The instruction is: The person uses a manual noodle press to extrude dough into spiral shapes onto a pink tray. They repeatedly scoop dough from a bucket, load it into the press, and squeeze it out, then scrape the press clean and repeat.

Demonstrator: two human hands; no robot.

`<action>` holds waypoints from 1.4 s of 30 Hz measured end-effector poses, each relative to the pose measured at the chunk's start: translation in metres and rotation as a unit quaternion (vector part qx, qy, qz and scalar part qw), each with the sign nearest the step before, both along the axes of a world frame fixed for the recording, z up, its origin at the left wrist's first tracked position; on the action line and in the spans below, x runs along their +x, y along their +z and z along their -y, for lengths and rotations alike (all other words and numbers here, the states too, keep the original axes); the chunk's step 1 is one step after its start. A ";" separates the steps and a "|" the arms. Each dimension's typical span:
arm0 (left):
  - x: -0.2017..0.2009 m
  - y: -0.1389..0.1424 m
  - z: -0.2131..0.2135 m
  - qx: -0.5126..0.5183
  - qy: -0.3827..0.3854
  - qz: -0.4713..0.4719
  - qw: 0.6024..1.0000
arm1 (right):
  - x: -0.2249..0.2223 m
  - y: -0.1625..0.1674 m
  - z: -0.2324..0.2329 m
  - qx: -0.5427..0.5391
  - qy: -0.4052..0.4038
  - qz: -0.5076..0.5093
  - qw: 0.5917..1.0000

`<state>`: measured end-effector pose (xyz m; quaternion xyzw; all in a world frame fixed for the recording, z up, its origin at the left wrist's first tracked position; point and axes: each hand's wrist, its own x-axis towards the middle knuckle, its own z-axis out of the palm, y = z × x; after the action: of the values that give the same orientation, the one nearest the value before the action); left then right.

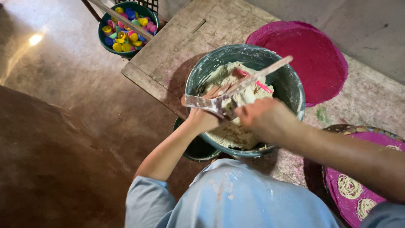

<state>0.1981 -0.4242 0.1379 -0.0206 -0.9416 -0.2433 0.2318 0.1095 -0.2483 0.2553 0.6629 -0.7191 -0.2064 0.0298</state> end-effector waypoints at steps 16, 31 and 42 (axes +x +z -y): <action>-0.027 -0.030 0.031 0.096 0.256 -0.011 0.962 | 0.003 -0.104 -0.026 -0.449 -0.108 0.461 0.757; 0.010 -0.100 0.078 0.511 0.175 -0.186 0.821 | -0.015 -0.176 0.000 0.086 -0.296 0.359 0.881; 0.020 -0.085 0.072 0.481 0.161 -0.174 0.844 | 0.010 -0.211 0.030 -0.070 -0.379 0.708 0.592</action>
<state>0.2186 -0.4966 0.0528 0.2029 -0.6406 -0.6175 0.4089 0.1191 -0.2778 0.0448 0.2640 -0.7126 0.3859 -0.5230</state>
